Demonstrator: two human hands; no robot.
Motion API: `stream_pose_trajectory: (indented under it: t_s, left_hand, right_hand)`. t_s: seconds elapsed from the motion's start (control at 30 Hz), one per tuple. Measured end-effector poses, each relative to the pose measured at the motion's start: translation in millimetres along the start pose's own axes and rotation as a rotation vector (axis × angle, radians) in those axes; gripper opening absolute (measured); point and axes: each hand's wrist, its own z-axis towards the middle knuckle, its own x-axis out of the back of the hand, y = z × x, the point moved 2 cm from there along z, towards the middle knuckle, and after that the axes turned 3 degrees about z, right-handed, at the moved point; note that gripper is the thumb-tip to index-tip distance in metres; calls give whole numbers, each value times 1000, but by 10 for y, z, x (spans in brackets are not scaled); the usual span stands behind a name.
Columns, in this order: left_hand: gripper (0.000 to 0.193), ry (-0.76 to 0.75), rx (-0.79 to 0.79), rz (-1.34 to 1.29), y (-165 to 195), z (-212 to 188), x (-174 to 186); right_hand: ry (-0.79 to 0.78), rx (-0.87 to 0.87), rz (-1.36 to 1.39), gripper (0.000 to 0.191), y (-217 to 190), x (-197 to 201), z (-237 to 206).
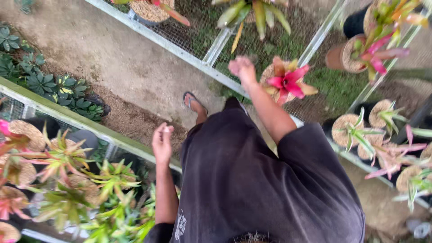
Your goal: The person moves potted bromeliads on wooden racks, picking up individual pots, rotating them, and placing them back in different positions. The person handles several pots with pink and green leaves, adjusting their placement on the rack throughout the clip.
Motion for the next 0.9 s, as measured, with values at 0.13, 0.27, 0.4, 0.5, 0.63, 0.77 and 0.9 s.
stream_pose_trajectory:
  t_s: [0.13,0.27,0.4,0.5,0.63,0.77,0.9]
  left_hand:
    - [32,37,-28,-3,347,469,664]
    - [32,51,24,-55,437,730,810]
    - [31,-42,97,20,265,809,639]
    - [31,-82,112,16,112,834,508]
    - [33,-74,151,29,75,904,442]
    - [34,-13,136,122,220,1063,361]
    - [34,129,24,231,406,1357,218]
  right_hand:
    - [159,-13,88,44,-261,-26,547]
    - [221,-39,86,52,-446,36,832]
    - [296,-86,5,63,-535,54,1002]
    - [298,-129,40,66,-624,-45,1118]
    - [361,-46,154,58,-652,-186,1198]
    - [275,98,278,43,-553,-238,1415]
    - [147,121,-125,27,-771,-389,2000]
